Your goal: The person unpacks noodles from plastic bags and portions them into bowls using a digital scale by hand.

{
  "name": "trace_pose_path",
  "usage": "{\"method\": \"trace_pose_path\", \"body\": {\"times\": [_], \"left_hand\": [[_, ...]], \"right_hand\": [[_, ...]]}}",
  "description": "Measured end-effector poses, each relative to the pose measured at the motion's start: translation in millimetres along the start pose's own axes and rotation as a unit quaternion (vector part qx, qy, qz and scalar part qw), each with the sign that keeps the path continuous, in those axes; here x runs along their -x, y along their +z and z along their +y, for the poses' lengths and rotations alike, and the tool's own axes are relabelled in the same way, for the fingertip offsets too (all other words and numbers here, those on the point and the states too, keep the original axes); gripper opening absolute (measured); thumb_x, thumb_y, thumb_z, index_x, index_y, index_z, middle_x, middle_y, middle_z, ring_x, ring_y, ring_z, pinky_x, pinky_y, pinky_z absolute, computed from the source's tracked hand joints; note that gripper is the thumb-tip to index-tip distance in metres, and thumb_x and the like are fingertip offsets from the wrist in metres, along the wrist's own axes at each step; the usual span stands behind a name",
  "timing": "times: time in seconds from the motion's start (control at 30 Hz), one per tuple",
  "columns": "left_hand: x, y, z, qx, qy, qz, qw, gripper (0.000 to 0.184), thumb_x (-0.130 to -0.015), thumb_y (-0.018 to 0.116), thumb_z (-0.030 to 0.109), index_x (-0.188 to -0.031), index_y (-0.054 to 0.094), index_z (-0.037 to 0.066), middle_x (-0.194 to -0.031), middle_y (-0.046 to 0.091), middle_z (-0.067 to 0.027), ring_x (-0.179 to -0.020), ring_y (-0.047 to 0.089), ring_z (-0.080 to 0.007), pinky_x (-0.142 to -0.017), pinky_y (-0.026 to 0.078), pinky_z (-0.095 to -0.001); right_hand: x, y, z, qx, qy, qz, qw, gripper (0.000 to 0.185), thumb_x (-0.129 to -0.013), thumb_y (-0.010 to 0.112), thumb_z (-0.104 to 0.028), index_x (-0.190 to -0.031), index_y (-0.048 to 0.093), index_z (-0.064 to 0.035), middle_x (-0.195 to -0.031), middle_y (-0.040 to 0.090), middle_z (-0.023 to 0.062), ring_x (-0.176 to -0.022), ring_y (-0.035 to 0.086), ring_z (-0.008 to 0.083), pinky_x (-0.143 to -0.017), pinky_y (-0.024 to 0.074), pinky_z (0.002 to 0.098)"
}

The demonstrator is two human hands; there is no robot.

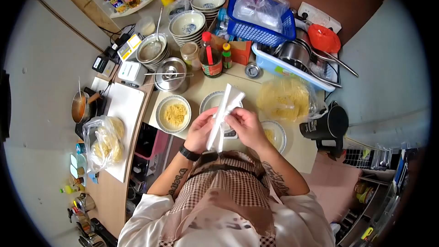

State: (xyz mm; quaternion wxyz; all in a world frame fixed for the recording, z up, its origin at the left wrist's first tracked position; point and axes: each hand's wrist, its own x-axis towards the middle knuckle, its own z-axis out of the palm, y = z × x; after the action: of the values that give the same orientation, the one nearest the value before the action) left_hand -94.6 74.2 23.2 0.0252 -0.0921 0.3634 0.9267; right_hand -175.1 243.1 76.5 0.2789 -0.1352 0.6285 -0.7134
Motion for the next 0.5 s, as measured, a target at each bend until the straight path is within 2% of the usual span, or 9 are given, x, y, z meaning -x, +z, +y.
{"method": "trace_pose_path", "body": {"times": [0.03, 0.07, 0.1, 0.2, 0.3, 0.33, 0.43, 0.47, 0.5], "left_hand": [[5, -4, -4, -0.051, -0.010, -0.013, 0.999, 0.042, -0.100, 0.059, 0.012, -0.140, 0.050, 0.002, -0.121, 0.065, -0.0067, -0.105, 0.064, -0.0148, -0.091, 0.052, -0.0279], [9, -13, -5, -0.028, -0.040, -0.012, 0.999, 0.046, -0.101, 0.058, 0.016, -0.143, 0.045, 0.002, -0.126, 0.062, -0.0075, -0.111, 0.060, -0.0153, -0.095, 0.049, -0.0299], [14, -20, -5, -0.005, -0.069, -0.010, 0.998, 0.051, -0.102, 0.057, 0.020, -0.146, 0.040, 0.002, -0.130, 0.058, -0.0082, -0.117, 0.057, -0.0159, -0.099, 0.047, -0.0318], [27, -11, 12, -0.021, 0.008, -0.063, 0.998, 0.059, -0.100, 0.060, 0.028, -0.147, 0.038, 0.001, -0.136, 0.052, -0.0080, -0.125, 0.049, -0.0169, -0.106, 0.040, -0.0326], [35, -7, 21, -0.146, 0.056, -0.101, 0.983, 0.062, -0.098, 0.062, 0.026, -0.148, 0.037, 0.000, -0.139, 0.049, -0.0095, -0.128, 0.047, -0.0199, -0.110, 0.036, -0.0346], [39, -6, 25, -0.179, 0.061, -0.103, 0.977, 0.067, -0.095, 0.068, 0.021, -0.149, 0.036, 0.000, -0.139, 0.049, -0.0096, -0.128, 0.047, -0.0205, -0.110, 0.036, -0.0350], [44, 2, 38, -0.372, 0.109, -0.106, 0.916, 0.072, -0.090, 0.074, 0.014, -0.149, 0.036, 0.000, -0.138, 0.049, -0.0095, -0.128, 0.047, -0.0198, -0.109, 0.038, -0.0357], [42, -5, 33, -0.373, 0.120, -0.103, 0.914, 0.078, -0.083, 0.081, 0.010, -0.147, 0.038, 0.001, -0.135, 0.051, -0.0075, -0.125, 0.050, -0.0185, -0.109, 0.038, -0.0359], [45, -7, 31, -0.321, 0.083, -0.100, 0.938, 0.078, -0.084, 0.080, 0.011, -0.148, 0.037, 0.000, -0.134, 0.052, -0.0073, -0.125, 0.050, -0.0184, -0.109, 0.039, -0.0357]], "right_hand": [[0, 10, 7, 0.035, -0.012, -0.002, 0.999, 0.011, -0.097, 0.064, -0.010, -0.097, 0.065, 0.0007, -0.080, 0.064, -0.0005, -0.071, 0.057, 0.0057, -0.064, 0.0461, 0.0232], [-1, 19, 9, 0.060, -0.014, 0.004, 0.998, 0.016, -0.096, 0.065, -0.013, -0.089, 0.065, 0.0014, -0.077, 0.062, -0.0016, -0.070, 0.056, 0.0053, -0.062, 0.0456, 0.0233], [-2, 24, 8, 0.096, -0.018, -0.009, 0.995, 0.017, -0.096, 0.066, -0.014, -0.090, 0.065, 0.0015, -0.076, 0.062, -0.0012, -0.069, 0.056, 0.0056, -0.062, 0.0459, 0.0237], [1, 38, 10, 0.167, -0.037, -0.050, 0.984, 0.022, -0.092, 0.070, -0.020, -0.092, 0.063, 0.0014, -0.078, 0.062, 0.0008, -0.071, 0.055, 0.0068, -0.064, 0.0468, 0.0247], [6, 45, 2, 0.168, -0.016, -0.043, 0.985, 0.026, -0.091, 0.072, -0.022, -0.100, 0.064, 0.0017, -0.084, 0.064, 0.0012, -0.074, 0.056, 0.0074, -0.067, 0.0480, 0.0255], [6, 47, 6, 0.133, -0.034, -0.021, 0.990, 0.033, -0.090, 0.072, -0.023, -0.110, 0.064, 0.0023, -0.091, 0.067, 0.0036, -0.081, 0.060, 0.0090, -0.073, 0.0510, 0.0273], [11, 50, 2, 0.102, -0.045, 0.000, 0.994, 0.041, -0.089, 0.073, -0.023, -0.119, 0.062, 0.0032, -0.098, 0.069, 0.0066, -0.089, 0.064, 0.0117, -0.081, 0.0529, 0.0295], [12, 49, 2, 0.135, -0.029, -0.002, 0.990, 0.044, -0.089, 0.072, -0.023, -0.123, 0.060, 0.0034, -0.105, 0.070, 0.0087, -0.094, 0.066, 0.0137, -0.086, 0.0530, 0.0303], [13, 48, 4, 0.142, -0.036, -0.004, 0.989, 0.044, -0.090, 0.071, -0.022, -0.124, 0.059, 0.0035, -0.105, 0.070, 0.0085, -0.094, 0.065, 0.0133, -0.085, 0.0531, 0.0302]]}}
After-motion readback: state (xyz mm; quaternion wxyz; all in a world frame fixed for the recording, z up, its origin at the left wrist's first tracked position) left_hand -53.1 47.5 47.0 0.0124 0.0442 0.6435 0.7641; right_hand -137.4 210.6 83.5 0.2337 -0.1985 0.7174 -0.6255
